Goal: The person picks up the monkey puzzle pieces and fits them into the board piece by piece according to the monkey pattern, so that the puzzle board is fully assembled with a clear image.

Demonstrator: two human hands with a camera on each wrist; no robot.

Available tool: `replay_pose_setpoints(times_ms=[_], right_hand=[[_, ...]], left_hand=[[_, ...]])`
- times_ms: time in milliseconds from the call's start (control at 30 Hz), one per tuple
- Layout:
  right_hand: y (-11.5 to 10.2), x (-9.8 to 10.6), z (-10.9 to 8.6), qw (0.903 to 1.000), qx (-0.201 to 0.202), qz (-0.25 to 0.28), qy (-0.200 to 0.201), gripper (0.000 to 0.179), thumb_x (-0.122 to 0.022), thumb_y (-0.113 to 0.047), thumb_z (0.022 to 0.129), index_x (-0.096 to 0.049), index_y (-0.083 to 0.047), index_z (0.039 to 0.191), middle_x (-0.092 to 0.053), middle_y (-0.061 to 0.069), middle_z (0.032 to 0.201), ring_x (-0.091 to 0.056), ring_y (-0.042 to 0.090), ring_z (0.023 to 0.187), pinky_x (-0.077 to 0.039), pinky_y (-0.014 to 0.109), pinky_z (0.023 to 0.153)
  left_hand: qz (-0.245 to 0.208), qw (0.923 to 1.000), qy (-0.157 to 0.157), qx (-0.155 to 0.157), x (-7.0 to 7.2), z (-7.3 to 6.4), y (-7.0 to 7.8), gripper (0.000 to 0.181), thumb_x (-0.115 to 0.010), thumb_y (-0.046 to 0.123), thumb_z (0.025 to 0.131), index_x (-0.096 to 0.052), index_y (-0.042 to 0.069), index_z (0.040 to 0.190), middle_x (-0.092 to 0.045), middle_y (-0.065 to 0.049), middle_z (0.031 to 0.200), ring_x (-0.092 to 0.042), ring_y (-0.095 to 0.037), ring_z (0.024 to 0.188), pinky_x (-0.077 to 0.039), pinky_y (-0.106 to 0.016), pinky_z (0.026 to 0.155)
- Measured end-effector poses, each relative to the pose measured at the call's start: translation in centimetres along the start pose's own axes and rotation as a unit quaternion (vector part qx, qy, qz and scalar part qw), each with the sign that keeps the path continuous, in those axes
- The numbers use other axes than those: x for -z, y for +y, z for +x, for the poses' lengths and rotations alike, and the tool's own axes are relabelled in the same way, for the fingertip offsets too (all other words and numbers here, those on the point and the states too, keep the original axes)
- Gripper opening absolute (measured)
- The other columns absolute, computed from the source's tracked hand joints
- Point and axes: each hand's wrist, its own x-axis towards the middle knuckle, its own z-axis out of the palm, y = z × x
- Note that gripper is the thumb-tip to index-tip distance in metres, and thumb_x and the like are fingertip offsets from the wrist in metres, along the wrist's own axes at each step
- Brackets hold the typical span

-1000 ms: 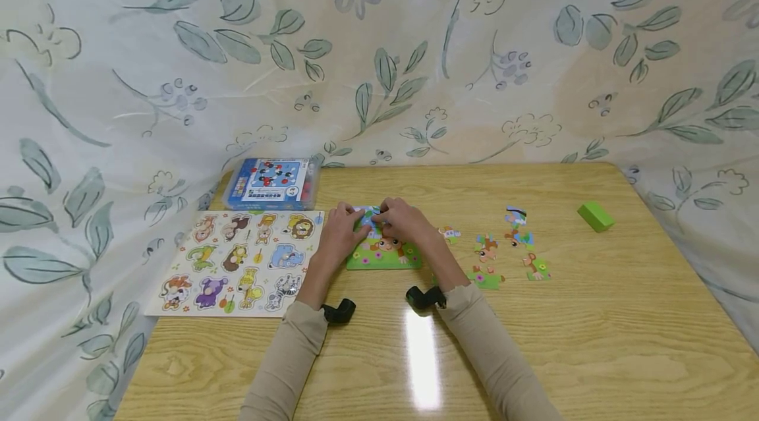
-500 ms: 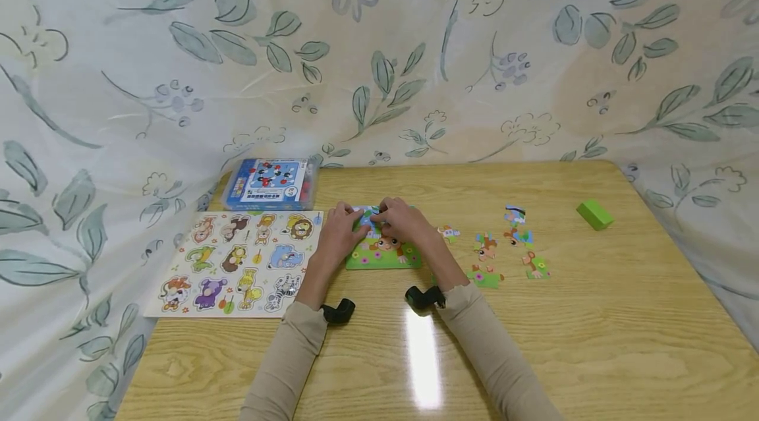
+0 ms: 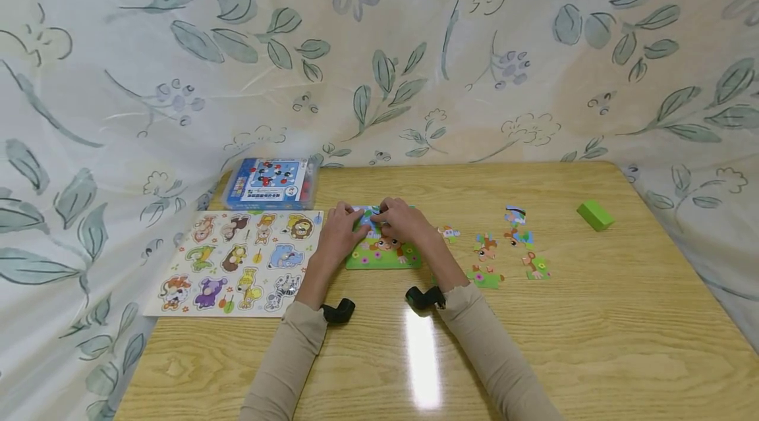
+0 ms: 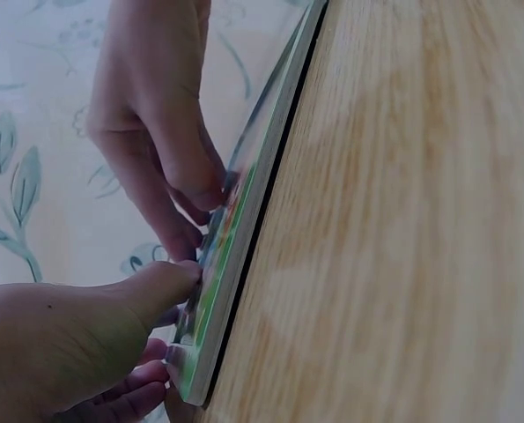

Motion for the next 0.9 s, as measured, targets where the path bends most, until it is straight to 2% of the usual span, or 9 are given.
replay_pose_setpoints(times_ms=[133,267,367,533,733,900], right_hand=[[0.3,-0.1,-0.2,0.9992,0.037,0.007,0.012,0.036,-0.054,-0.017,0.099,-0.059,-0.019,0.136,-0.052,0.013,0.137,-0.052,0.03,0.118,-0.053,0.04,0.086],[1.2,0.1,-0.7,0.9956,0.066,0.065,0.015,0.042,-0.053,-0.015,0.1,-0.052,-0.013,0.142,-0.05,0.017,0.14,-0.051,0.033,0.124,-0.051,0.044,0.096],[2.3,0.7,-1.6,0.9913,0.056,0.117,0.023,0.048,-0.054,-0.016,0.099,-0.045,-0.01,0.146,-0.047,0.017,0.144,-0.048,0.035,0.13,-0.047,0.048,0.103],[4.8,2.1,-4.0,0.9868,0.025,0.154,0.043,0.052,-0.056,-0.014,0.098,-0.041,-0.008,0.148,-0.042,0.017,0.15,-0.039,0.038,0.139,-0.039,0.054,0.11],[7.8,3.6,-7.5,0.9839,0.001,0.171,0.051,0.052,-0.052,-0.016,0.1,-0.038,-0.008,0.15,-0.039,0.02,0.151,-0.034,0.041,0.141,-0.035,0.058,0.111],[10.3,5.1,-10.0,0.9787,-0.009,0.19,0.077,0.052,-0.053,-0.017,0.1,-0.038,-0.004,0.149,-0.041,0.022,0.15,-0.038,0.043,0.138,-0.037,0.059,0.109]], left_hand=[[-0.002,1.0,0.003,0.003,0.0,0.0,-0.1,0.05,-0.06,0.037,0.096,-0.055,0.014,0.139,-0.049,-0.012,0.121,-0.047,-0.026,0.103,-0.047,-0.038,0.076],[-0.006,0.9999,0.007,0.004,0.0,-0.1,-0.1,0.05,-0.061,0.037,0.095,-0.055,0.014,0.139,-0.049,-0.012,0.12,-0.048,-0.027,0.102,-0.047,-0.038,0.076],[-0.014,0.9998,0.012,0.0,-0.2,-0.2,-0.1,0.049,-0.062,0.036,0.094,-0.057,0.013,0.138,-0.049,-0.013,0.12,-0.048,-0.027,0.104,-0.048,-0.038,0.077],[-0.022,0.9996,0.016,0.003,-0.5,-0.4,-0.1,0.048,-0.065,0.034,0.093,-0.059,0.013,0.135,-0.05,-0.013,0.121,-0.05,-0.029,0.106,-0.049,-0.039,0.079],[-0.027,0.9993,0.026,0.0,-0.7,-0.5,-0.2,0.047,-0.066,0.034,0.092,-0.06,0.014,0.134,-0.05,-0.014,0.121,-0.051,-0.03,0.108,-0.05,-0.04,0.08],[-0.026,0.9993,0.027,-0.005,-0.7,-0.3,-0.1,0.046,-0.065,0.033,0.093,-0.058,0.018,0.136,-0.049,-0.015,0.122,-0.05,-0.03,0.108,-0.049,-0.04,0.078]])
